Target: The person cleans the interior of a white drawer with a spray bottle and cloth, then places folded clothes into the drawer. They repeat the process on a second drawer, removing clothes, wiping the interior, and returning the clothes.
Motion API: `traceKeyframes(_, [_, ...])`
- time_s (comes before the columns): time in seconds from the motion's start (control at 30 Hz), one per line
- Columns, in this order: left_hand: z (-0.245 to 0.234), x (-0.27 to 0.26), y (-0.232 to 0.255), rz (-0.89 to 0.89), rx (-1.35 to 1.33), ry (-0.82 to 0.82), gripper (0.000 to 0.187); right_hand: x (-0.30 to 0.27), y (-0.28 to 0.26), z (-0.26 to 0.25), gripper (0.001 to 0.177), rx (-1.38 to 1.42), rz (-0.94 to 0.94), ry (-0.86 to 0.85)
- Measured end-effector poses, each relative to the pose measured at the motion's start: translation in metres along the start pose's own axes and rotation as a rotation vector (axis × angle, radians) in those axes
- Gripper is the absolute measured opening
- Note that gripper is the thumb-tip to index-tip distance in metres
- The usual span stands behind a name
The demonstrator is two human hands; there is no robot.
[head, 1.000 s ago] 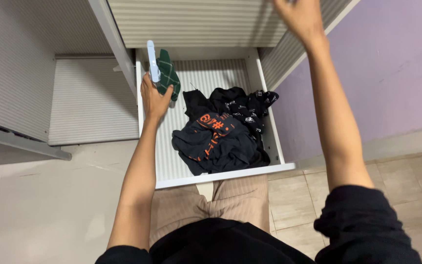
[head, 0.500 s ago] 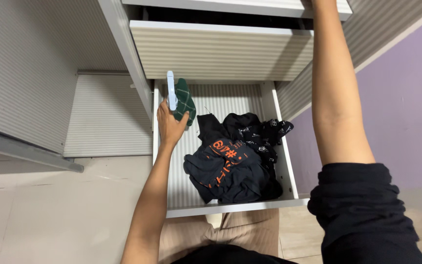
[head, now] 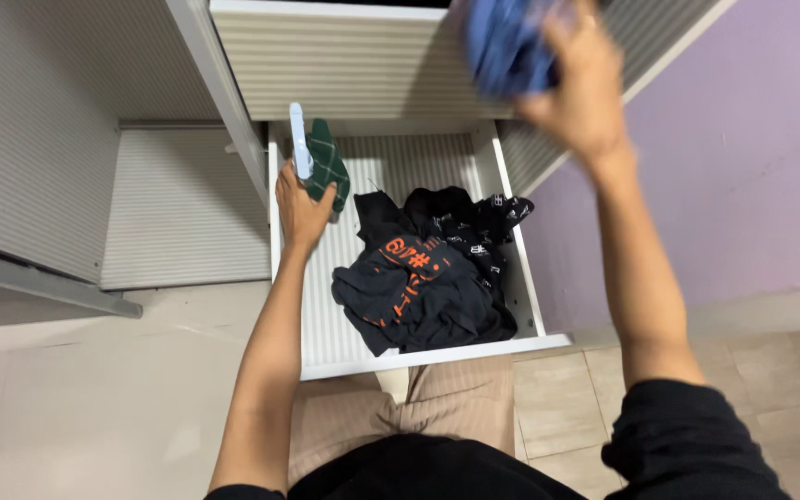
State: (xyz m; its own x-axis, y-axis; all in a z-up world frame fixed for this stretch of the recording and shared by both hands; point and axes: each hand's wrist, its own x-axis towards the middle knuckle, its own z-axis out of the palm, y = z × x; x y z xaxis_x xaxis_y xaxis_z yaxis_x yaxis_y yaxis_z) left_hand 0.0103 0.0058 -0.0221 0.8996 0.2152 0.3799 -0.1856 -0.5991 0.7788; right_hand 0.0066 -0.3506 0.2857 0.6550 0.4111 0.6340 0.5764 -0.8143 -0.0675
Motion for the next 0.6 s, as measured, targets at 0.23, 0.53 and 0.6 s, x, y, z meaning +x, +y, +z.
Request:
traceKeyframes(0.23, [0.0, -0.004, -0.003, 0.01, -0.008, 0.005, 0.081, -0.067, -0.093, 0.028, 0.094, 0.407, -0.059, -0.98])
traceKeyframes(0.53, [-0.003, -0.001, 0.0, 0.015, -0.004, 0.011, 0.078, 0.062, -0.037, 0.082, 0.049, 0.309, 0.087, 0.129])
traceKeyframes(0.6, [-0.003, -0.001, 0.0, 0.008, -0.012, 0.021, 0.08, 0.097, -0.029, 0.1, 0.045, 0.233, 0.139, 0.24])
